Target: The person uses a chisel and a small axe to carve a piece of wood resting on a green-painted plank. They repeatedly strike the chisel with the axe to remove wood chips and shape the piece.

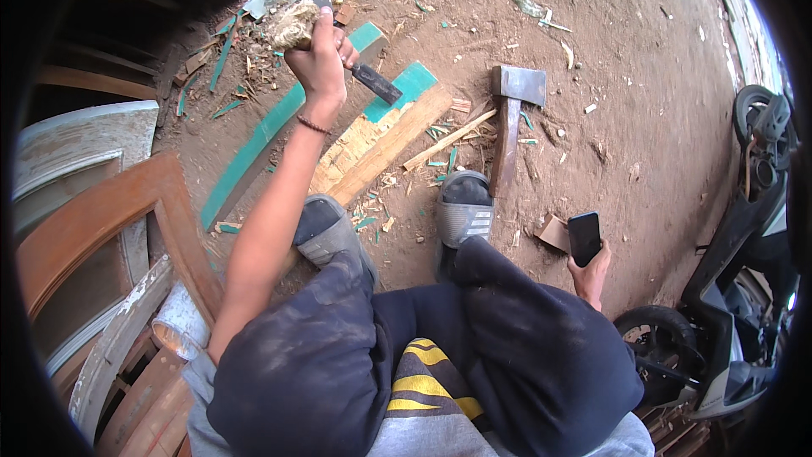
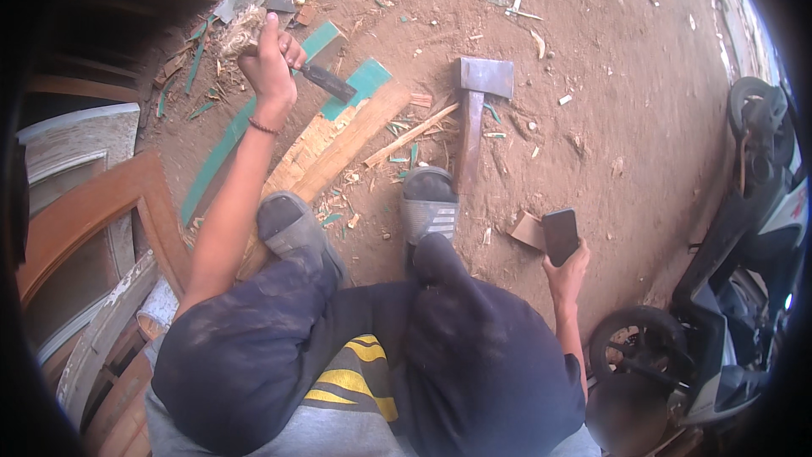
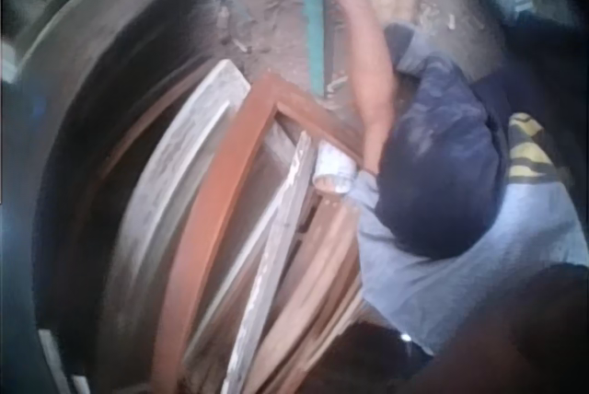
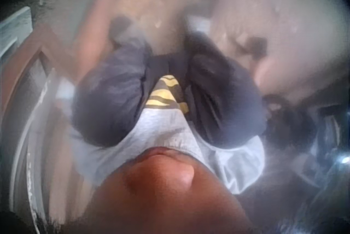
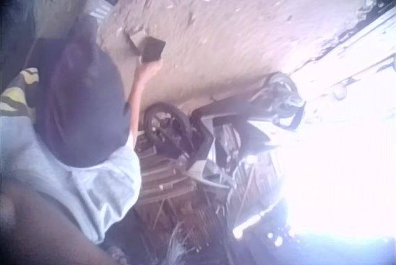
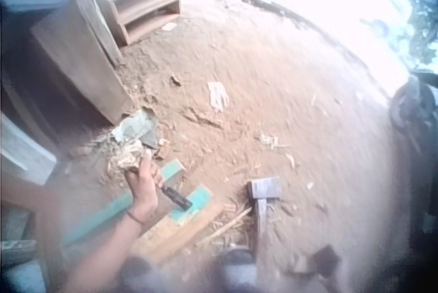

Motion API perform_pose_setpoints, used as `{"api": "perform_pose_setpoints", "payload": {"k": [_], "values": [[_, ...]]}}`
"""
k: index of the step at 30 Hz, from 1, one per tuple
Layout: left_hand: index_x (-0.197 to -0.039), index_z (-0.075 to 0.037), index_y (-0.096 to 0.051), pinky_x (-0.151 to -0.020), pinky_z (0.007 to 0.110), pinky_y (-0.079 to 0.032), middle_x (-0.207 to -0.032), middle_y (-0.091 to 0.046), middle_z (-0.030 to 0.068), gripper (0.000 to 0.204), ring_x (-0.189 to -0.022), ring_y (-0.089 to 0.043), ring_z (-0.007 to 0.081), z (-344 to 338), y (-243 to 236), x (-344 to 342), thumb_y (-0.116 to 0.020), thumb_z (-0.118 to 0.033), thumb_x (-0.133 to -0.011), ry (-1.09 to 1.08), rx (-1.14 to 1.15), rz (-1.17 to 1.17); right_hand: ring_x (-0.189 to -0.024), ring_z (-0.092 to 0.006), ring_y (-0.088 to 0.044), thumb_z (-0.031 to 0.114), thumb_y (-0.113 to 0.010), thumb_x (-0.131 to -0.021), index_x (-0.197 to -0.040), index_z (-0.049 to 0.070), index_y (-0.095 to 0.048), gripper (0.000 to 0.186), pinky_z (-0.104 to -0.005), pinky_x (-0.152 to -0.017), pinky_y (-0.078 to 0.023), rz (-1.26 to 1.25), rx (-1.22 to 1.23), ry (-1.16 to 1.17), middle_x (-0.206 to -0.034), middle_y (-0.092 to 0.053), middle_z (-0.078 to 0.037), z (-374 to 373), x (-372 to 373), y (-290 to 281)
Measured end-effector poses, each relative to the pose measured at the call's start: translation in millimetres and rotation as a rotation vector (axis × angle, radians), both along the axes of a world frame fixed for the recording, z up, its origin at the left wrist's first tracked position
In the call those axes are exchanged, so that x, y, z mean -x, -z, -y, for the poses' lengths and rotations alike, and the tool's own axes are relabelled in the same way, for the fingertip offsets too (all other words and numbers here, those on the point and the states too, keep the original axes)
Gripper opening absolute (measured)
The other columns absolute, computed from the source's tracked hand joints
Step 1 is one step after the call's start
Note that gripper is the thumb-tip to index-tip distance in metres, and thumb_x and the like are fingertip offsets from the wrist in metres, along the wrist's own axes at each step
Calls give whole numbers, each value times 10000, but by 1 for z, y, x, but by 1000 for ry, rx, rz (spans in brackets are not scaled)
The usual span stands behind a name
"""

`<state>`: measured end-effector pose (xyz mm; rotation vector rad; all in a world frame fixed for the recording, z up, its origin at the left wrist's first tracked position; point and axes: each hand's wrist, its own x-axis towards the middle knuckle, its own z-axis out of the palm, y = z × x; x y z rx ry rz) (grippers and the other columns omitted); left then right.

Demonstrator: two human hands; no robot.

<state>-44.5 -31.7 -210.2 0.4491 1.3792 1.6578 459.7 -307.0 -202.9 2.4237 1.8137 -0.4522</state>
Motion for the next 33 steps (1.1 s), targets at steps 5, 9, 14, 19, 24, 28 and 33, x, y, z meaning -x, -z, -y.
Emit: {"api": "perform_pose_setpoints", "payload": {"k": [5,9,14,19,24,28,33], "values": [[-601,-107,-384,-417,282,-311,-566,-390,-14,428,-458,-385,93,0,-8,2,-633,-265,-911,8,21,-25,-1138,-410,-470,82,-784,-638,-1358,10,-325,858,-460,-974,-408,-139,86,-124,-1181,-476,-222,4,-1,5],[-599,-116,-380,-409,275,-319,-559,-384,-23,440,-446,-385,90,-3,-23,1,-638,-287,-912,18,44,-42,-1192,-414,-424,59,-784,-619,-1366,20,-315,883,-466,-1019,-372,-195,109,-153,-1249,-440,-224,-3,1,-4],[-619,-119,-387,-403,268,-328,-558,-384,-28,434,-445,-391,84,-11,-70,2,-637,-309,-918,42,48,-52,-1233,-416,-384,36,-784,-601,-1351,2,-317,884,-471,-1059,-339,-158,135,-136,-1289,-410,-231,-17,6,-44],[-610,-123,-385,-414,272,-330,-549,-379,-25,427,-446,-389,88,-13,-98,1,-603,-280,-942,77,27,-26,-1250,-416,-357,31,-776,-575,-1345,-2,-325,893,-460,-1077,-323,-117,209,-92,-1295,-396,-233,-20,16,-76],[-589,-123,-372,-422,269,-329,-543,-375,-26,448,-449,-385,87,-14,-103,2,-593,-278,-947,78,36,-53,-1259,-413,-349,20,-754,-572,-1337,2,-333,873,-456,-1091,-308,-121,169,-120,-1303,-386,-228,-19,19,-87],[-600,-123,-379,-421,271,-332,-545,-374,-28,435,-447,-384,86,-13,-116,-3,-593,-279,-946,69,45,-32,-1270,-415,-334,18,-745,-569,-1331,6,-339,864,-460,-1097,-294,-88,191,-93,-1313,-369,-234,-19,10,-96],[-605,-128,-379,-422,274,-340,-546,-371,-28,448,-447,-380,87,-11,-138,-8,-605,-314,-944,74,47,-27,-1282,-416,-318,34,-760,-556,-1341,25,-333,894,-494,-1099,-269,-102,138,-140,-1329,-341,-241,-15,-2,-114]]}}
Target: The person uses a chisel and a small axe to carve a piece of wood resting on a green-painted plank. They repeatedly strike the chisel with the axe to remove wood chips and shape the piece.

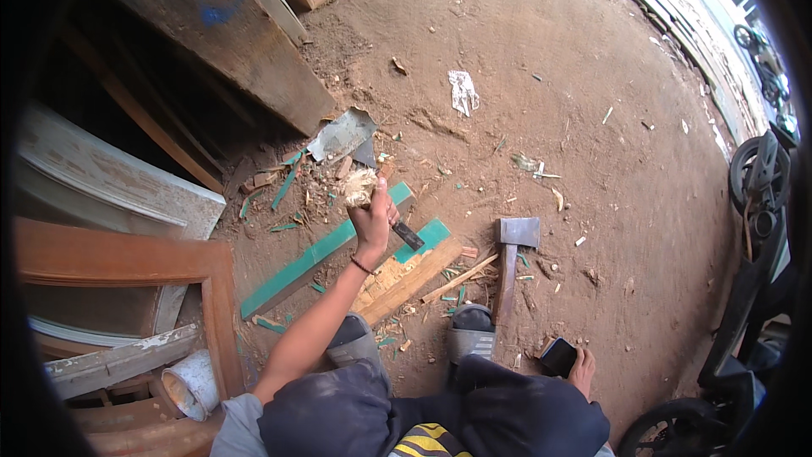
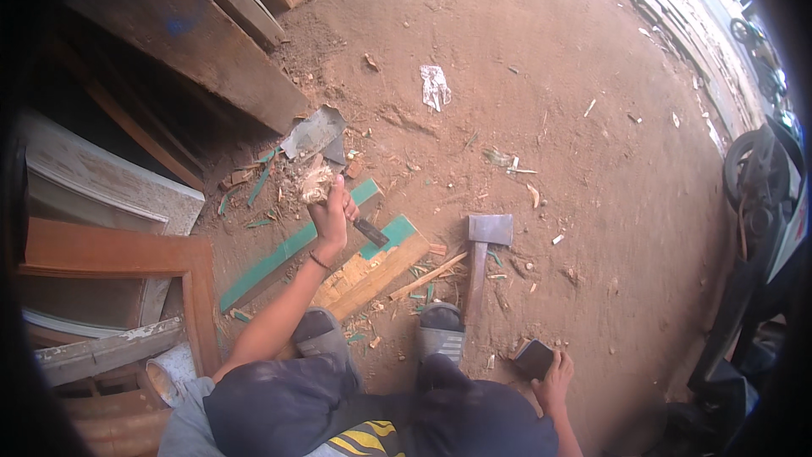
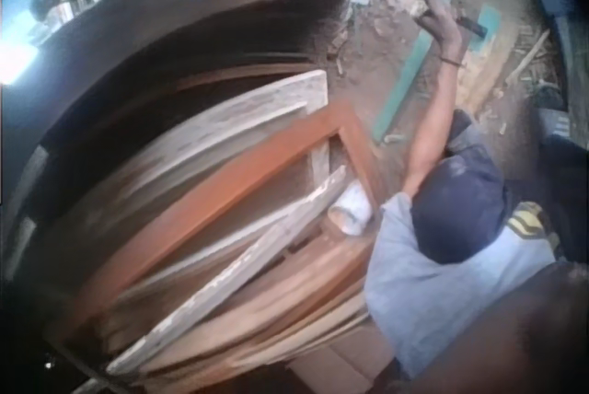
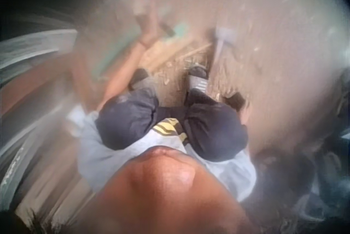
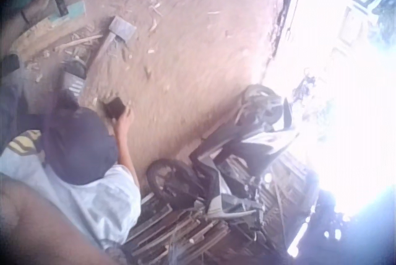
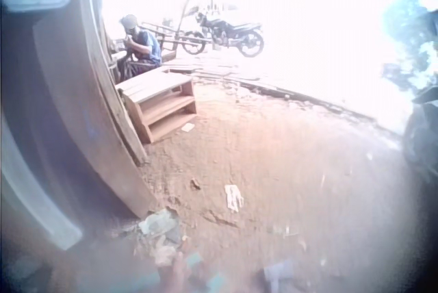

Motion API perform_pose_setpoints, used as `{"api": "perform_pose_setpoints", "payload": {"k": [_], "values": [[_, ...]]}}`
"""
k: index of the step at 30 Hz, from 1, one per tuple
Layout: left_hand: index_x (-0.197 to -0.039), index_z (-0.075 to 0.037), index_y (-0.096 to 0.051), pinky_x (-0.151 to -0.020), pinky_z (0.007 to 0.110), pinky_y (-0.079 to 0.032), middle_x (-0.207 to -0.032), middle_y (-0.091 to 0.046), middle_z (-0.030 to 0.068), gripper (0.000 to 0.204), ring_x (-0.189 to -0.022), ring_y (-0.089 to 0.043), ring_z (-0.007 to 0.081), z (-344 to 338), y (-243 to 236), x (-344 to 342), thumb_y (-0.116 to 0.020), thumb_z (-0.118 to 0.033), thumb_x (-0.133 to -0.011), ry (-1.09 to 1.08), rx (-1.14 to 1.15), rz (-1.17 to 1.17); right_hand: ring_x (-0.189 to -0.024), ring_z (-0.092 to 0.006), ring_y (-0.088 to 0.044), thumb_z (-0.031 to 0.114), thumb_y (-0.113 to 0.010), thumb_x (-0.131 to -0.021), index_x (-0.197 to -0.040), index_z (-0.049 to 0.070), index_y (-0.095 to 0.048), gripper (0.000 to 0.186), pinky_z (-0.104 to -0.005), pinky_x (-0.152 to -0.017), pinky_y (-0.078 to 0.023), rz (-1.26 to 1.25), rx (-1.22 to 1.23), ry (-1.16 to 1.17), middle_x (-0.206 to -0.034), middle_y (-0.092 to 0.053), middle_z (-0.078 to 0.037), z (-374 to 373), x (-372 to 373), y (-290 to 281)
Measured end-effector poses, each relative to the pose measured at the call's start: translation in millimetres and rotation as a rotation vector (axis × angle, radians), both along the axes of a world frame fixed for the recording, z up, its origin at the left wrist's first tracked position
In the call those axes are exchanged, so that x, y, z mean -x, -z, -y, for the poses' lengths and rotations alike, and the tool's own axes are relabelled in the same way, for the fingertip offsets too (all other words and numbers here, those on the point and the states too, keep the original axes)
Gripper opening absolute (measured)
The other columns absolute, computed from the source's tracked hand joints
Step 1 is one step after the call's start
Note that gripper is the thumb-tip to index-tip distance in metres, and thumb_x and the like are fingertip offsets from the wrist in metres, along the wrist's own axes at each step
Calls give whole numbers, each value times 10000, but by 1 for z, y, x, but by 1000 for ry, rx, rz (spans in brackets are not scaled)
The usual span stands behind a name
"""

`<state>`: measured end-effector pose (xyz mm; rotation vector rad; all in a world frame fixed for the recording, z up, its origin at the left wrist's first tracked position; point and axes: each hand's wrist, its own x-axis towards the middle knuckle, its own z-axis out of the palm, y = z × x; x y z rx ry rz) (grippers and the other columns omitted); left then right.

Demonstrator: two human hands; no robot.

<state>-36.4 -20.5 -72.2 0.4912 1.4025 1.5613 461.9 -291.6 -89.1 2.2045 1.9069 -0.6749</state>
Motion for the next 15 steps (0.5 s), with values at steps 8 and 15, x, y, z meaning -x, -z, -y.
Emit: {"api": "perform_pose_setpoints", "payload": {"k": [8,15], "values": [[-704,-104,-416,-405,260,-297,-547,-360,-56,324,-441,-354,60,7,-14,-8,-579,-231,-953,-2,-36,-24,-1287,-416,-349,179,-784,-661,-1298,17,-411,755,-556,-1043,-287,172,126,-51,-1318,-402,-256,-45,47,-46],[-693,-113,-390,-395,260,-291,-541,-358,-56,347,-431,-344,59,12,-26,-13,-584,-235,-953,41,-87,-50,-932,-409,-646,359,-689,-820,-1175,-81,-518,590,-451,-811,-504,-507,122,267,-983,-655,-277,-169,150,-39]]}}
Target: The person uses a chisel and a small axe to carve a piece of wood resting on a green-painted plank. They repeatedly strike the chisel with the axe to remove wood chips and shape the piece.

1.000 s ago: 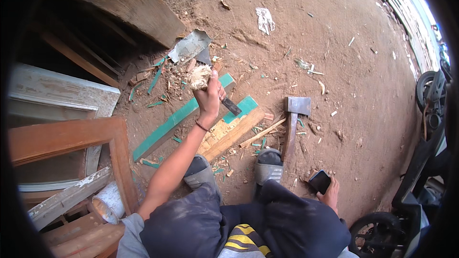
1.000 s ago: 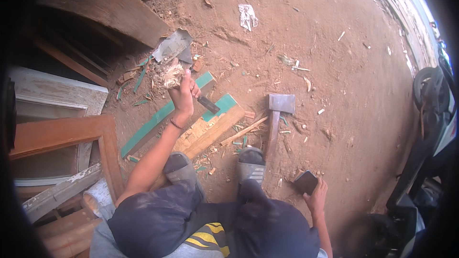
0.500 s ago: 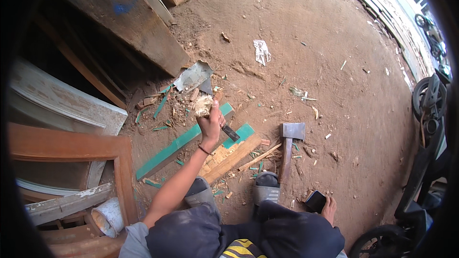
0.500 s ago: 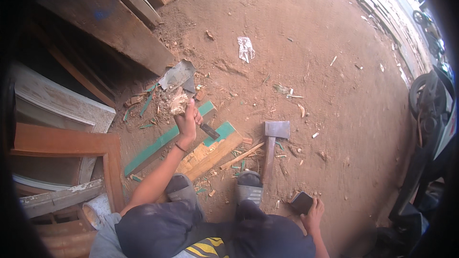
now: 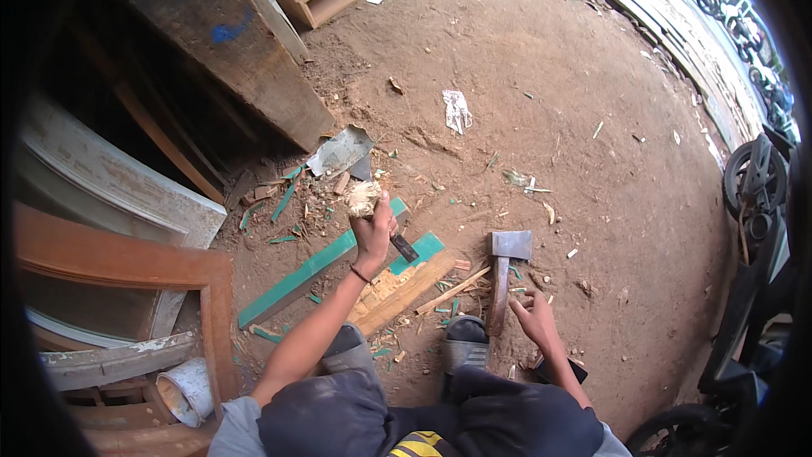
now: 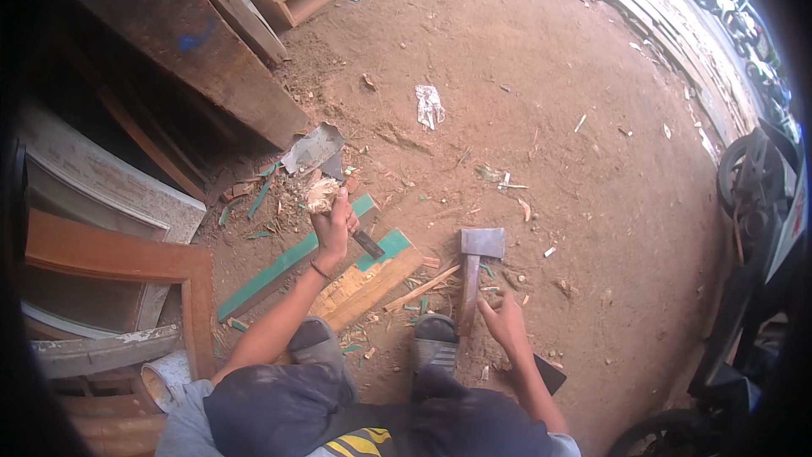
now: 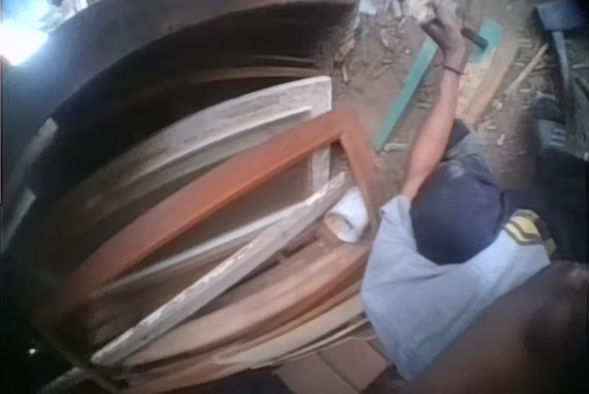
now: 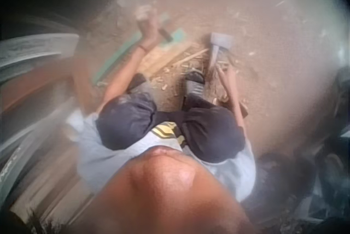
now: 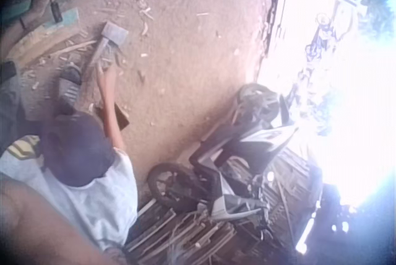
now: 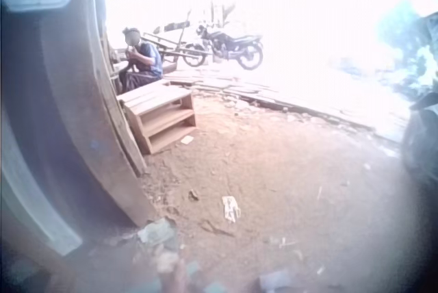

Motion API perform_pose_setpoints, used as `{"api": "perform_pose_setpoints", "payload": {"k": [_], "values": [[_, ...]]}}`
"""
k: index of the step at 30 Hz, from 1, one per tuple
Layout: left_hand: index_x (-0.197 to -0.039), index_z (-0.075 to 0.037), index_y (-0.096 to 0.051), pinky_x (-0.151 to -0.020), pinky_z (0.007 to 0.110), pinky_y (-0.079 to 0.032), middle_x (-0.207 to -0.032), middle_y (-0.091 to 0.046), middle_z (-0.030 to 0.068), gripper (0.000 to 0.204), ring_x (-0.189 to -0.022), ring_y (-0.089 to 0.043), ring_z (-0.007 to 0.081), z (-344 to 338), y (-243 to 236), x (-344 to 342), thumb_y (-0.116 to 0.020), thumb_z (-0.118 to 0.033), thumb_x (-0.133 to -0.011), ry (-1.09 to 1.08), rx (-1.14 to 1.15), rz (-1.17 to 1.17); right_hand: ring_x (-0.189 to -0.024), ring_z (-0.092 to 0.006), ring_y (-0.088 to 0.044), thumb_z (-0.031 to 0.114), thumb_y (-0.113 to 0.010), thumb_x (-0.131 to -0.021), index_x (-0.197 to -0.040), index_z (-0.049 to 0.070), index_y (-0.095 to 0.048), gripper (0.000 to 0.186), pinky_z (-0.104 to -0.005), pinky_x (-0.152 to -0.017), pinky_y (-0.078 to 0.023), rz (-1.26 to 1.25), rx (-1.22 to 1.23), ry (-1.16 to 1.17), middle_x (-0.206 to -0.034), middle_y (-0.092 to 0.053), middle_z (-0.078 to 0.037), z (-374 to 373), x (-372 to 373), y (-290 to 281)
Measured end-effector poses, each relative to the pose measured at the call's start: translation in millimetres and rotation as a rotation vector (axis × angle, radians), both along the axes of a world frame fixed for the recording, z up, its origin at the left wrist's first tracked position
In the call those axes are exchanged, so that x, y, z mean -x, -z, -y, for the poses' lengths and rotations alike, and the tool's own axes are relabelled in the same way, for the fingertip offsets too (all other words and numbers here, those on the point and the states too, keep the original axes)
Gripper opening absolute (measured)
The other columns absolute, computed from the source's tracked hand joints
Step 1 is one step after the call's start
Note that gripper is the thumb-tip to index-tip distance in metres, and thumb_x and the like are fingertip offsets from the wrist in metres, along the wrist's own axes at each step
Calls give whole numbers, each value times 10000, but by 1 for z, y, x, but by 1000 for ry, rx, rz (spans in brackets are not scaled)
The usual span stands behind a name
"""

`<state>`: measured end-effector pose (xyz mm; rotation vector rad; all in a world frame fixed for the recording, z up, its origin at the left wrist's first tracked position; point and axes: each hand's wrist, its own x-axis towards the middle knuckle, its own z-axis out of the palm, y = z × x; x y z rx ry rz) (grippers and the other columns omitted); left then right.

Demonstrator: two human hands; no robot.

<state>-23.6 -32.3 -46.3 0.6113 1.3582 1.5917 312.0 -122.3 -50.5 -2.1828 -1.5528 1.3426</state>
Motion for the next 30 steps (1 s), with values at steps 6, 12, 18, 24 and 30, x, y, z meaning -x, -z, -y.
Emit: {"api": "perform_pose_setpoints", "payload": {"k": [6,12,18,24,30], "values": [[-693,-113,-380,-403,255,-295,-546,-354,-58,352,-438,-345,54,7,-2,-7,-577,-233,-959,3,3,31,-938,-434,-636,370,-708,-784,-1116,-91,-522,597,-478,-816,-507,247,-37,-140,-971,-648,-297,-18,45,27],[-695,-107,-381,-409,254,-296,-549,-354,-57,345,-443,-351,52,4,2,-1,-567,-221,-961,32,-20,25,-898,-443,-643,338,-711,-760,-1082,-106,-525,579,-484,-795,-512,197,-70,-78,-943,-647,-309,-21,51,42],[-700,-104,-393,-398,256,-288,-538,-360,-56,325,-431,-347,52,-1,3,6,-557,-201,-963,52,-9,-15,-899,-428,-653,369,-700,-733,-1016,-124,-573,582,-466,-794,-513,174,-31,-24,-925,-651,-320,-33,55,54],[-658,-107,-372,-404,257,-299,-535,-359,-43,377,-428,-361,68,-6,2,9,-557,-225,-965,41,-14,-18,-912,-421,-658,386,-680,-739,-1004,-137,-588,594,-452,-805,-510,-21,3,50,-932,-648,-332,-40,69,68],[-699,-87,-407,-420,263,-324,-583,-389,-19,301,-448,-375,85,-12,-2,15,-546,-191,-945,31,-16,94,-908,-451,-646,336,-698,-760,-1023,-125,-570,545,-472,-812,-505,71,-67,66,-926,-647,-331,-44,85,60]]}}
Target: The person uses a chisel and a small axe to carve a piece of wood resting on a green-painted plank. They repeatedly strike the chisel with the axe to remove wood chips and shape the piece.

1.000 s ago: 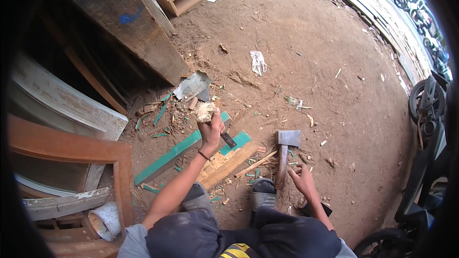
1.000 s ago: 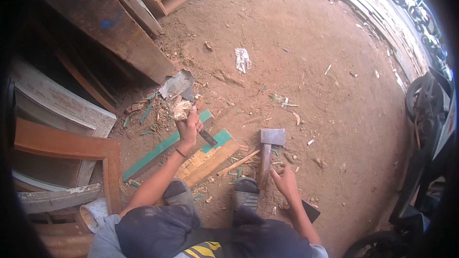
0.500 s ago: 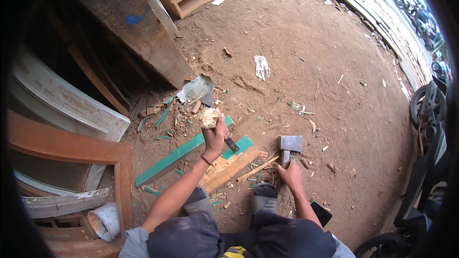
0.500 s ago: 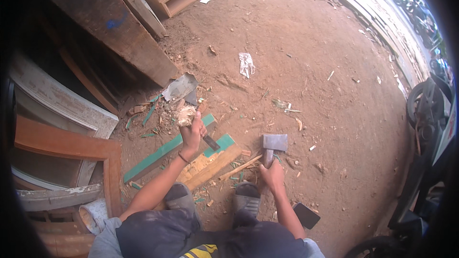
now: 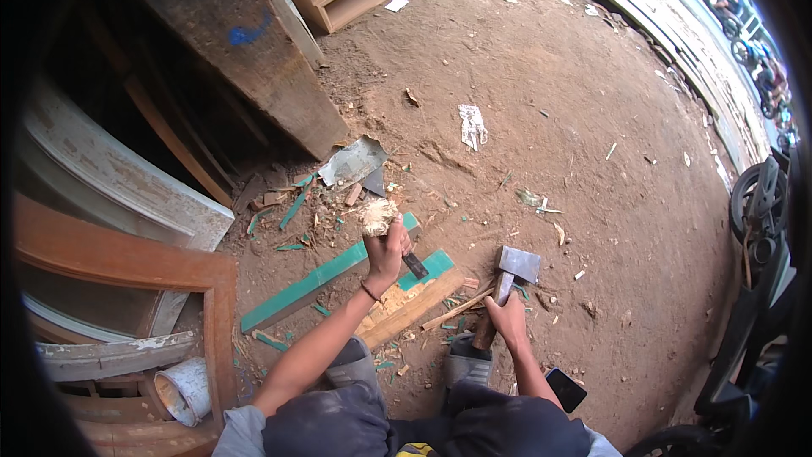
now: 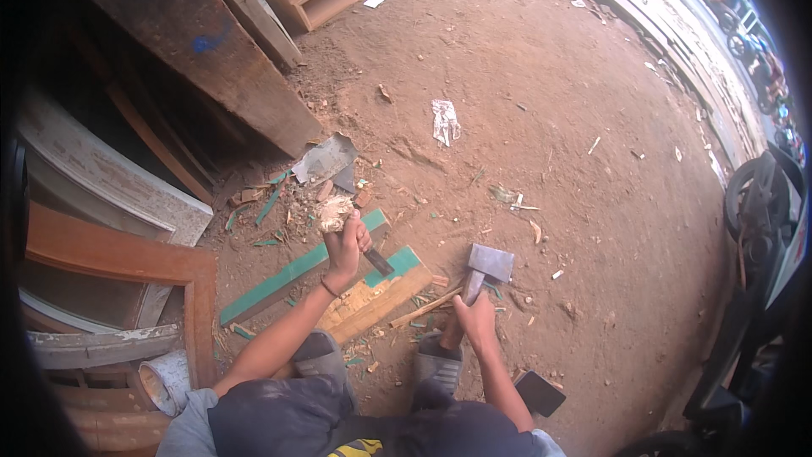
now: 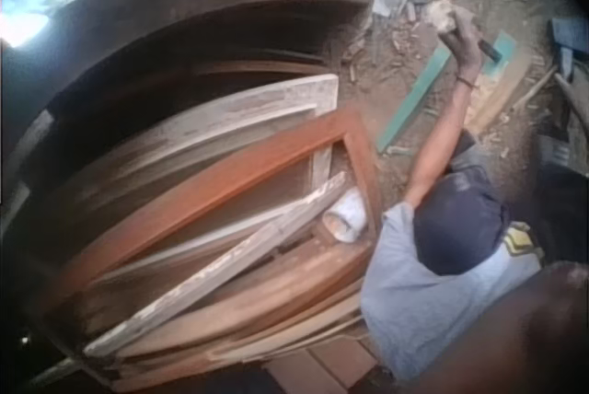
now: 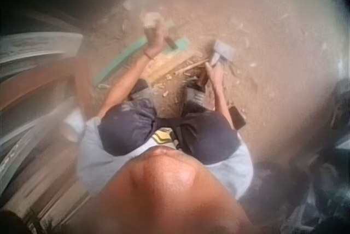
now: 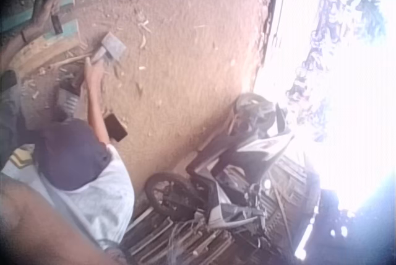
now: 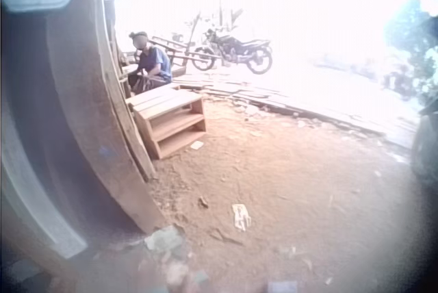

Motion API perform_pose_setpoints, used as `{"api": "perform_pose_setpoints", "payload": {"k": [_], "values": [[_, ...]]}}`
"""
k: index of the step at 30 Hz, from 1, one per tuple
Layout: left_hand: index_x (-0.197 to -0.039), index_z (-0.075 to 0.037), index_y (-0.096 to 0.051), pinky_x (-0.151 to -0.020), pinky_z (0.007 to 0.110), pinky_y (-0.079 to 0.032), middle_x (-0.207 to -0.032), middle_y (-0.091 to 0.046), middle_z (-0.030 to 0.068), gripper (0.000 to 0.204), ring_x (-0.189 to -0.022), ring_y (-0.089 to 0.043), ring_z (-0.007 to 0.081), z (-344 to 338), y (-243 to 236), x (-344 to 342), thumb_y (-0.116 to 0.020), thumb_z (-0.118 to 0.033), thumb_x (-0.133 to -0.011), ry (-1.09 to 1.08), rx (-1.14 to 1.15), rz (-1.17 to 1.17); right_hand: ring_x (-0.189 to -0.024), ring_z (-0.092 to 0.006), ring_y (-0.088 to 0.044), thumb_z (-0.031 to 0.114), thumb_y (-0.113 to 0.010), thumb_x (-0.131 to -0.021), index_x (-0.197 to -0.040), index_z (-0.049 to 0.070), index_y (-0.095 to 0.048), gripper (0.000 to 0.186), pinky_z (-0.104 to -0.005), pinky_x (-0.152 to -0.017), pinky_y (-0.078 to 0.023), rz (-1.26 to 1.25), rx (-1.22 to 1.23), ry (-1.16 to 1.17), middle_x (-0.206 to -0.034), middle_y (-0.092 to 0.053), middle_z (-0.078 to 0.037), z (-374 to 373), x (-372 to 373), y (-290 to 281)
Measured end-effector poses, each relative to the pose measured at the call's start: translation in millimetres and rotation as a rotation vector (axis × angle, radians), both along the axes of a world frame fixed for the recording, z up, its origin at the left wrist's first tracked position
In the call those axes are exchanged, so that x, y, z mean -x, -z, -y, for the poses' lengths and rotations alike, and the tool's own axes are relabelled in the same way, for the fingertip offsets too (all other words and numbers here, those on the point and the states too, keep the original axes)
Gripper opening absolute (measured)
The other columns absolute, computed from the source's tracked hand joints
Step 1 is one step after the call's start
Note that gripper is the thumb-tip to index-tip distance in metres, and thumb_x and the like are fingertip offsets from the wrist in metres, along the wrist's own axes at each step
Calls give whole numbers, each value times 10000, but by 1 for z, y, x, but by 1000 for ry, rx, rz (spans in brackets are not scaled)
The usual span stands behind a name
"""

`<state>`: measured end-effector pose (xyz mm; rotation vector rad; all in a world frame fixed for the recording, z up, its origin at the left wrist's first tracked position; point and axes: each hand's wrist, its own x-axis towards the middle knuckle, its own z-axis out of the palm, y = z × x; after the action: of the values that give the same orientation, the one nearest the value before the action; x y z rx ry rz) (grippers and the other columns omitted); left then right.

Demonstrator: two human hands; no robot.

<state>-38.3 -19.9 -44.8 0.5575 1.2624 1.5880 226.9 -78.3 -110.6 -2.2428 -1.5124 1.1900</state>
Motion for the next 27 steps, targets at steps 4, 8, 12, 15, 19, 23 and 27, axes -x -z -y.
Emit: {"api": "perform_pose_setpoints", "payload": {"k": [4,8,12,15,19,23,27], "values": [[-737,-63,-426,-435,267,-341,-616,-404,-7,229,-473,-386,90,0,4,0,-511,-157,-928,-11,-3,42,-961,-455,-609,296,-715,-767,-1154,-125,-479,618,-488,-843,-486,61,-55,-12,-1025,-599,-325,-3,8,-11],[-733,-67,-416,-399,247,-308,-589,-399,-31,196,-464,-369,55,-1,13,-1,-504,-80,-907,-7,-89,35,-1089,-444,-524,249,-723,-764,-1251,-110,-392,690,-476,-915,-447,109,-207,-17,-1178,-485,-308,-3,16,-12],[-728,-66,-416,-396,243,-310,-581,-400,-30,203,-458,-366,54,-1,19,-1,-480,-87,-920,17,-108,-25,-1182,-445,-440,209,-726,-762,-1277,-113,-355,712,-461,-981,-402,149,-315,-48,-1253,-409,-296,2,22,-6],[-726,-68,-415,-393,244,-309,-574,-398,-30,214,-448,-360,56,1,19,0,-471,-99,-931,23,-116,-84,-1222,-452,-391,206,-725,-760,-1314,-121,-315,762,-472,-1033,-352,157,-378,-28,-1287,-382,-297,6,26,-2],[-698,-53,-408,-447,254,-347,-620,-418,0,281,-491,-403,78,2,21,-2,-477,-169,-946,59,-84,-105,-1259,-449,-346,202,-724,-748,-1359,-114,-272,824,-498,-1060,-309,252,-403,-63,-1343,-338,-301,10,34,-1],[-855,-44,-446,-454,244,-356,-619,-429,1,198,-496,-393,75,-2,27,-7,-457,-202,-976,75,-149,-154,-1298,-442,-306,227,-713,-761,-1396,-110,-233,864,-531,-1067,-281,254,-338,-48,-1404,-295,-303,12,41,-2],[-844,-47,-464,-462,245,-368,-624,-435,-2,210,-524,-412,80,-4,29,-10,-454,-201,-987,52,-149,-207,-1303,-441,-300,243,-712,-762,-1406,-106,-216,885,-540,-1065,-273,254,-344,-55,-1417,-287,-298,12,42,0]]}}
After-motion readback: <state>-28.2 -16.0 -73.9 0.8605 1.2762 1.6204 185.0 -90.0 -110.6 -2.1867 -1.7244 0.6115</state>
